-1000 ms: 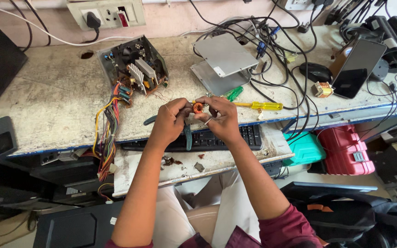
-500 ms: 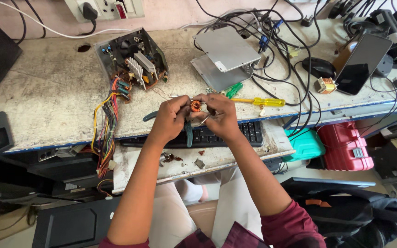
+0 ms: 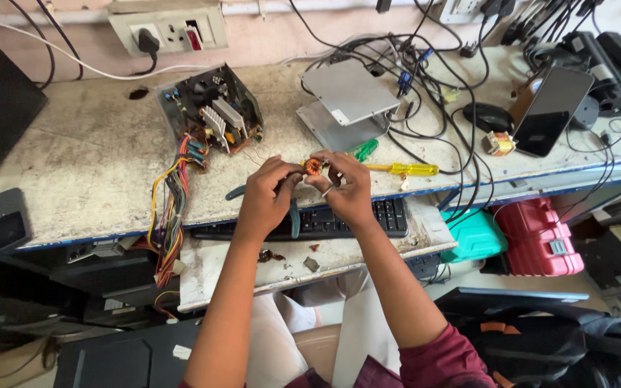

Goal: The person sits at a cluttered workbench and uses a screwdriver to adjust a small electronic component held in both hands. The person repeatedly turns the component and manipulates internal parts with the screwdriver while other tools and electronics remain on the table.

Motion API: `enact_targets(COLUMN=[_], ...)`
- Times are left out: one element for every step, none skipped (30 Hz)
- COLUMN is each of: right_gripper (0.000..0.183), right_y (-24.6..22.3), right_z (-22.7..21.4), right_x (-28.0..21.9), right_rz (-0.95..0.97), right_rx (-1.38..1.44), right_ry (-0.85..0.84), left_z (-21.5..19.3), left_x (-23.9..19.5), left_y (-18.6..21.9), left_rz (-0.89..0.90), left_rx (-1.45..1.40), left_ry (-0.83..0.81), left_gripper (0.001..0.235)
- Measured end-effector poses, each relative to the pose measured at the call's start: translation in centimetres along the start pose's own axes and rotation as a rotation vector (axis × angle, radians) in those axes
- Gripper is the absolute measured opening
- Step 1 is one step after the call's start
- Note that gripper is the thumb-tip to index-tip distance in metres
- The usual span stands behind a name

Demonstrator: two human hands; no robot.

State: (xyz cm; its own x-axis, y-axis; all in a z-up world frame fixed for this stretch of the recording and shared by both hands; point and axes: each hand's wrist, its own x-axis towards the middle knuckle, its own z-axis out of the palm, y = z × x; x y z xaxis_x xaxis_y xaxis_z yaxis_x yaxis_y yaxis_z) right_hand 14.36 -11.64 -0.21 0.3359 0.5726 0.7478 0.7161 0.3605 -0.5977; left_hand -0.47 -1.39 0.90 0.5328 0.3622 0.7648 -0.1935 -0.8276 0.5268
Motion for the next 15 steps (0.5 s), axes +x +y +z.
enact_targets(right_gripper=[0.044, 0.045, 0.046, 0.047, 0.046, 0.046, 0.046, 0.046, 0.046, 0.046, 0.046, 0.046, 0.047, 0.046, 0.046], right_y=[0.0, -0.1, -0.1, -0.1, -0.1, 0.0, 0.1, 0.2, 0.4, 0.5, 0.6, 0.6, 0.7, 0.7, 0.7], right_z=[0.0, -0.1, -0.1, -0.1, -0.1, -0.2, -0.2, -0.1, -0.1, -0.1, -0.1, -0.1, -0.1, 0.0, 0.0], right_x=[0.0, 0.0, 0.0, 0.1, 0.2, 0.3, 0.1, 0.1, 0.1, 0.1, 0.1, 0.0, 0.2, 0.3, 0.2], right_rz=[-0.003, 0.012, 0.027, 0.043, 0.027, 0.011, 0.003, -0.001, -0.002, -0.004, -0.005, -0.006, -0.011, -0.016, -0.018], right_rx=[-0.008, -0.012, -0.016, -0.019, -0.021, -0.023, -0.025, -0.042, -0.062, -0.082, -0.073, -0.064, -0.053, -0.045, -0.037], right_ry=[0.013, 0.006, -0.003, -0.011, -0.017, -0.023, -0.03, -0.037, -0.042, -0.048, -0.058, -0.068, -0.078, -0.082, -0.087], left_z=[0.0, 0.0, 0.0, 0.1, 0.0, 0.0, 0.0, 0.0, 0.1, 0.2, 0.2, 0.2, 0.2, 0.2, 0.2], left_x=[0.1, 0.1, 0.1, 0.2, 0.1, 0.2, 0.1, 0.1, 0.0, -0.1, -0.2, -0.3, -0.3, -0.3, -0.4], left_y=[0.2, 0.4, 0.5, 0.5, 0.5, 0.3, 0.1, -0.2, -0.4, -0.7, -0.9, -1.1, -1.2, -1.3, -1.4], left_rz=[-0.069, -0.138, -0.209, -0.193, -0.181, -0.169, -0.168, -0.166, -0.166, -0.164, -0.161, -0.158, -0.171, -0.184, -0.2], left_rx=[-0.007, -0.014, -0.021, -0.035, -0.047, -0.058, -0.046, -0.035, -0.026, -0.034, -0.041, -0.049, -0.053, -0.057, -0.063], left_ry=[-0.012, -0.025, -0.038, -0.03, -0.024, -0.018, -0.028, -0.037, -0.05, -0.056, -0.06, -0.064, -0.068, -0.073, -0.077], left_gripper=[0.006, 0.007, 0.008, 0.009, 0.011, 0.012, 0.011, 0.011, 0.012, 0.011, 0.011, 0.011, 0.011, 0.01, 0.01])
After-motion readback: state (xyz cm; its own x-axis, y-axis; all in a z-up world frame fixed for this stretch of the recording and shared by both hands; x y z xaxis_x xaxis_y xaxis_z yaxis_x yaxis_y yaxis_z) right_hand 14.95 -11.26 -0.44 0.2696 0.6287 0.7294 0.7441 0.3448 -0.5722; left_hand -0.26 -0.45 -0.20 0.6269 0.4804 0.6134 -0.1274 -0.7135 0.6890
